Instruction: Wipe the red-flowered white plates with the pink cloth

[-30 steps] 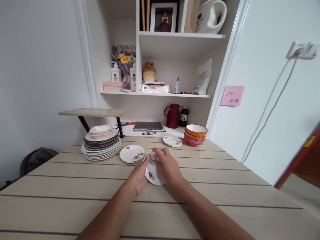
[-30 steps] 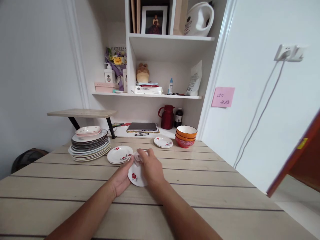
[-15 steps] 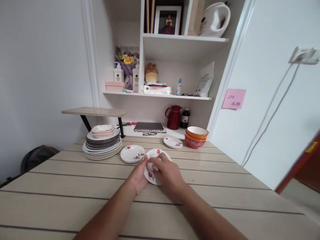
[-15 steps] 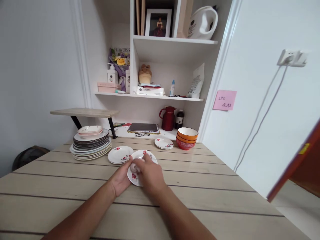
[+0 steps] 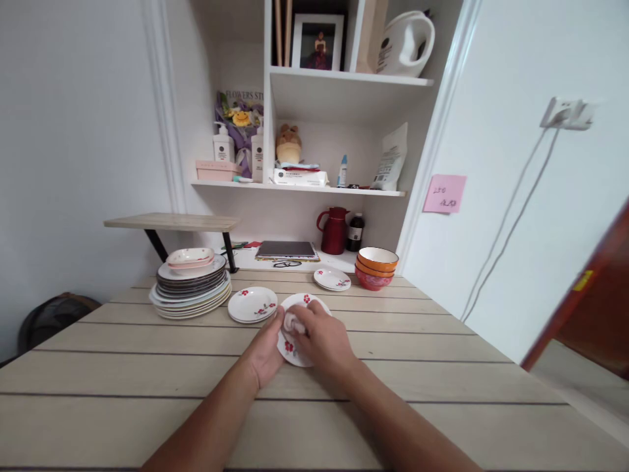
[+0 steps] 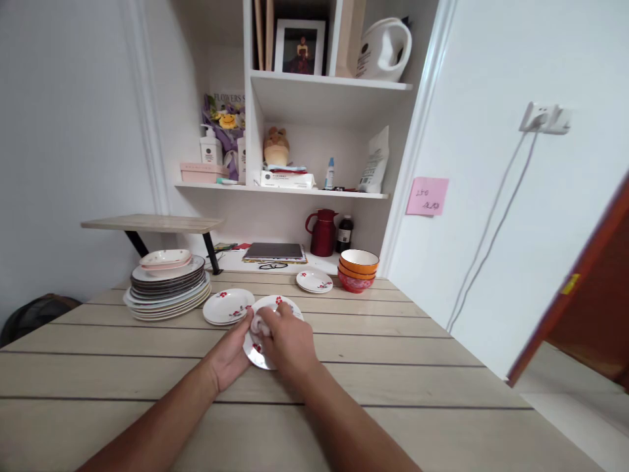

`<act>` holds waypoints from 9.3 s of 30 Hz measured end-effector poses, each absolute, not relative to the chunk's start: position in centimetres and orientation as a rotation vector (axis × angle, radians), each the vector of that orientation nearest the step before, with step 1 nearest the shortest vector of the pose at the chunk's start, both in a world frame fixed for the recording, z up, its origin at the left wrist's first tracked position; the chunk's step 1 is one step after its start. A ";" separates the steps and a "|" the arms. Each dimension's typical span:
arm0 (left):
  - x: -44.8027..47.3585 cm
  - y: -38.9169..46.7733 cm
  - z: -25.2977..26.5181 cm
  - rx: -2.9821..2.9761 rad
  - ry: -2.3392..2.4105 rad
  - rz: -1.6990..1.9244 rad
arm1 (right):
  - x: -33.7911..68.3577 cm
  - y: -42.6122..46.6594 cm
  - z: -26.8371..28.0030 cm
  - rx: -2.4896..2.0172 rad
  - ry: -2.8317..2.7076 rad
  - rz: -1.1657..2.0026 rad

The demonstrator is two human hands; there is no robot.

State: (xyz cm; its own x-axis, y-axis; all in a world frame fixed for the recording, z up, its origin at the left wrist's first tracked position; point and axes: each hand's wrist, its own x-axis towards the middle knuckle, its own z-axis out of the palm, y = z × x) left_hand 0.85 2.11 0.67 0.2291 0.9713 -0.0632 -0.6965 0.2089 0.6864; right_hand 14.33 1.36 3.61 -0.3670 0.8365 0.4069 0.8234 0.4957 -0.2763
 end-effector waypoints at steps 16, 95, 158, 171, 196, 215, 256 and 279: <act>0.7 2.5 0.4 0.610 0.565 1.252 | 13.8 1.6 3.2 -1.322 -2.213 0.021; 1.5 1.6 0.4 2.600 1.488 1.155 | 15.2 4.5 1.6 -0.711 -0.539 1.807; 0.8 1.2 1.2 2.733 2.084 1.167 | 14.9 2.7 1.5 -0.677 -0.956 1.694; 2.6 0.7 -0.1 3.086 1.958 0.882 | 15.6 3.8 2.2 -0.761 -0.510 1.691; 1.8 1.6 1.0 2.925 1.956 1.435 | 13.6 1.8 1.2 -0.628 -0.888 1.808; 1.7 2.0 1.2 2.606 1.189 1.321 | 15.0 3.8 1.2 -0.547 -0.635 1.954; 0.2 1.9 1.8 2.906 1.943 1.405 | 13.9 2.5 1.1 -0.742 -0.739 1.792; 1.3 0.9 2.4 2.906 2.167 1.145 | 14.5 2.7 2.0 -0.687 -0.579 1.801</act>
